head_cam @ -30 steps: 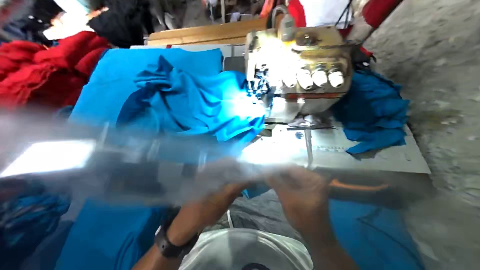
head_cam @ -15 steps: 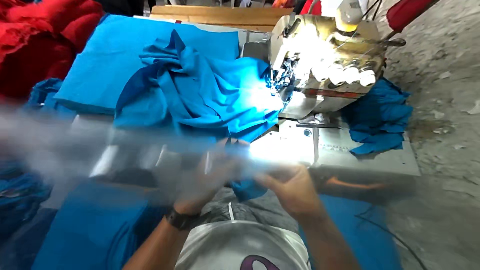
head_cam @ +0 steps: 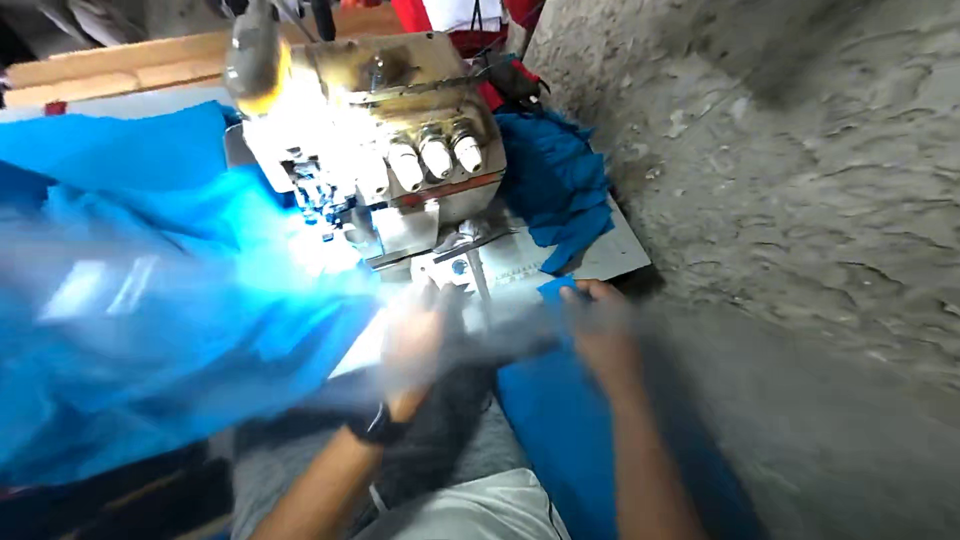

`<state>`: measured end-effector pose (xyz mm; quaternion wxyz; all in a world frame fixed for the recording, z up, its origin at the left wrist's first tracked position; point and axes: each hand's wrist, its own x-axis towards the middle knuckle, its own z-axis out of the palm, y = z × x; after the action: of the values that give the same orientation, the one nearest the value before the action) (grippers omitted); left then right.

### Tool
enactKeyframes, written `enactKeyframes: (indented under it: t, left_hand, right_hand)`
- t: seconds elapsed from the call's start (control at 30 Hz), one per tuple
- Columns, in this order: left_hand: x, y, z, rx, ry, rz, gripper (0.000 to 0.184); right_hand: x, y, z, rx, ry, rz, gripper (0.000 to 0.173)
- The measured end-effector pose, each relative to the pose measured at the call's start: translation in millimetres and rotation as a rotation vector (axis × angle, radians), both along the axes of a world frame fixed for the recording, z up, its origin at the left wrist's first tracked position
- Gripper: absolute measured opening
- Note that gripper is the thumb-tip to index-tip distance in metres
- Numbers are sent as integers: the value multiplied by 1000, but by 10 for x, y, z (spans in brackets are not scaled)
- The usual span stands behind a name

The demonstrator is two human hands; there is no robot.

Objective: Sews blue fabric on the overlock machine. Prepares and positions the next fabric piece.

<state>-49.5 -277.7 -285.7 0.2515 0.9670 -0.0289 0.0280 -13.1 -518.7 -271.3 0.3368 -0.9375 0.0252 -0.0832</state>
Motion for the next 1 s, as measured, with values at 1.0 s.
enactKeyframes:
  t: [1.0]
  left_hand:
    - [-1667, 979, 1066, -537, -271, -194, 16]
  right_hand:
    - [-1344, 1315, 688, 790, 329, 1118, 15]
